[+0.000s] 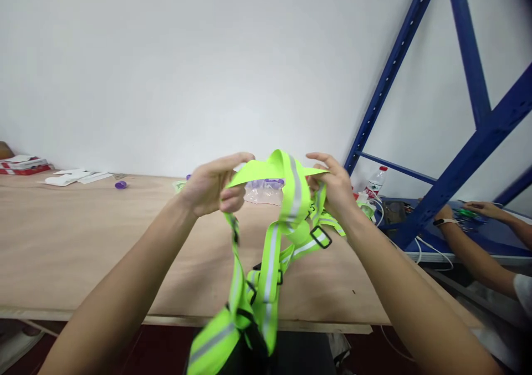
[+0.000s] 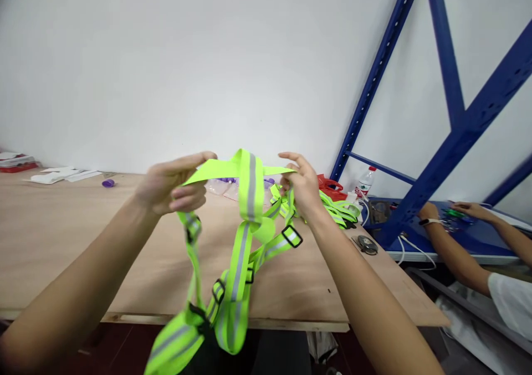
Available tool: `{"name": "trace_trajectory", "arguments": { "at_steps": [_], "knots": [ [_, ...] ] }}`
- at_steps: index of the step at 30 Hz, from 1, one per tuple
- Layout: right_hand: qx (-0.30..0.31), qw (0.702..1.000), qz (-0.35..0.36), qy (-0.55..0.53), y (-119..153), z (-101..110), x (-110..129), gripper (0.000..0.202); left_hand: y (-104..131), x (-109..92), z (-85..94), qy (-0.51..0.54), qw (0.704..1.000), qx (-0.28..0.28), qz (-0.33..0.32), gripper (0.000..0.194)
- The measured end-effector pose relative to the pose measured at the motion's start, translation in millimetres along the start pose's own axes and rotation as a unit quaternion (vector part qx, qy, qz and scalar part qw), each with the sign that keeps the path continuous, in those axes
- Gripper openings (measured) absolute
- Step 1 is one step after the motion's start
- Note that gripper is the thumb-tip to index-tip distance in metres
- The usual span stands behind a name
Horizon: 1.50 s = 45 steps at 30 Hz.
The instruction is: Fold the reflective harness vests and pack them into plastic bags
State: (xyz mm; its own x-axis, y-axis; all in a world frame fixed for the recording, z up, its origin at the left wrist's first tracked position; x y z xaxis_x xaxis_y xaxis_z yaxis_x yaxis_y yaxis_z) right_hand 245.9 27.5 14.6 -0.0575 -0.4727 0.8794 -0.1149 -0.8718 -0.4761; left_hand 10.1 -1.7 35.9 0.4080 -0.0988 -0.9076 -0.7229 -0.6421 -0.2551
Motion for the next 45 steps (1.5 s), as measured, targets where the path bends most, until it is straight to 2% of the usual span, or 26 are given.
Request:
{"name": "trace_trajectory", "arguments": {
  "at_steps": [4, 7, 10, 12, 14, 18, 20, 23, 26, 28, 30, 33, 36, 38, 41, 43, 45],
  "knots": [
    [-0.055, 0.995, 0.030, 0.079, -9, 30, 10, 0.036, 23, -39, 8.7, -0.010, 0.985, -0.097, -0.141, 0.022],
    [-0.053, 0.979, 0.060, 0.189, -12, 39, 15, 0.034, 30, -58, 14.9, -0.071, 0.977, -0.106, -0.170, 0.025],
    [-0.040, 0.934, 0.100, 0.339, -13, 44, 17, 0.037, 35, -74, 26.4, -0.122, 0.964, -0.128, -0.198, 0.024],
    [-0.027, 0.895, 0.110, 0.432, -16, 47, 13, 0.031, 41, -85, 38.0, -0.139, 0.945, -0.174, -0.238, 0.023],
    [0.007, 0.871, 0.102, 0.480, -19, 49, 3, 0.023, 48, -91, 51.3, -0.143, 0.926, -0.223, -0.268, 0.022],
    [0.086, 0.878, 0.056, 0.468, -23, 49, -18, 0.026, 59, -87, 78.3, -0.122, 0.905, -0.299, -0.278, 0.019],
    [0.123, 0.887, 0.035, 0.444, -20, 46, -23, 0.027, 65, -81, 84.7, -0.098, 0.905, -0.315, -0.269, 0.018],
    [0.176, 0.910, 0.022, 0.374, -9, 39, -16, 0.028, 79, -79, 77.6, -0.057, 0.911, -0.304, -0.272, 0.015],
    [0.182, 0.935, 0.017, 0.304, -1, 39, 0, 0.030, 93, -85, 66.4, -0.053, 0.911, -0.292, -0.287, 0.016],
    [0.189, 0.938, -0.009, 0.290, 0, 41, 2, 0.033, 97, -87, 70.2, -0.076, 0.912, -0.294, -0.276, 0.016],
    [0.218, 0.924, -0.044, 0.310, -2, 43, -9, 0.036, 94, -79, 88.5, -0.102, 0.917, -0.309, -0.231, 0.011],
    [0.278, 0.874, -0.086, 0.390, -8, 44, -44, 0.036, 86, -47, 135.3, -0.149, 0.918, -0.351, -0.105, 0.013],
    [0.344, 0.815, -0.125, 0.450, -15, 41, -90, 0.032, 78, -3, 181.5, -0.239, 0.900, -0.364, 0.032, 0.021],
    [0.370, 0.782, -0.133, 0.483, -21, 37, -115, 0.033, 76, 23, 207.6, -0.306, 0.864, -0.389, 0.096, 0.028],
    [0.354, 0.753, -0.124, 0.540, -33, 27, -144, 0.030, 71, 50, 232.1, -0.396, 0.817, -0.399, 0.124, 0.033],
    [0.314, 0.753, -0.117, 0.567, -39, 20, -158, 0.029, 64, 62, 241.6, -0.458, 0.788, -0.396, 0.112, 0.032],
    [0.257, 0.759, -0.107, 0.589, -43, 14, -170, 0.036, 56, 68, 249.2, -0.513, 0.751, -0.406, 0.094, 0.030]
  ]
}}
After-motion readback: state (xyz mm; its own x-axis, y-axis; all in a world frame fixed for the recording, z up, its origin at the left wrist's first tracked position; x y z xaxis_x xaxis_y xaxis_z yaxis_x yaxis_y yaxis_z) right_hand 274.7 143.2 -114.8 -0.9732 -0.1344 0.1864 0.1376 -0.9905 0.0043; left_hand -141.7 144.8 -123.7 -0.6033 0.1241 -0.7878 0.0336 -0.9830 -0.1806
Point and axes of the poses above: each hand's wrist, its own y-axis away from the middle knuckle, its own z-axis out of the back of the hand, x = y × z, the point moved 6 cm from there along -y, towards the middle knuckle, and after that the axes turned 8 degrees about y, right-handed, at the moved point
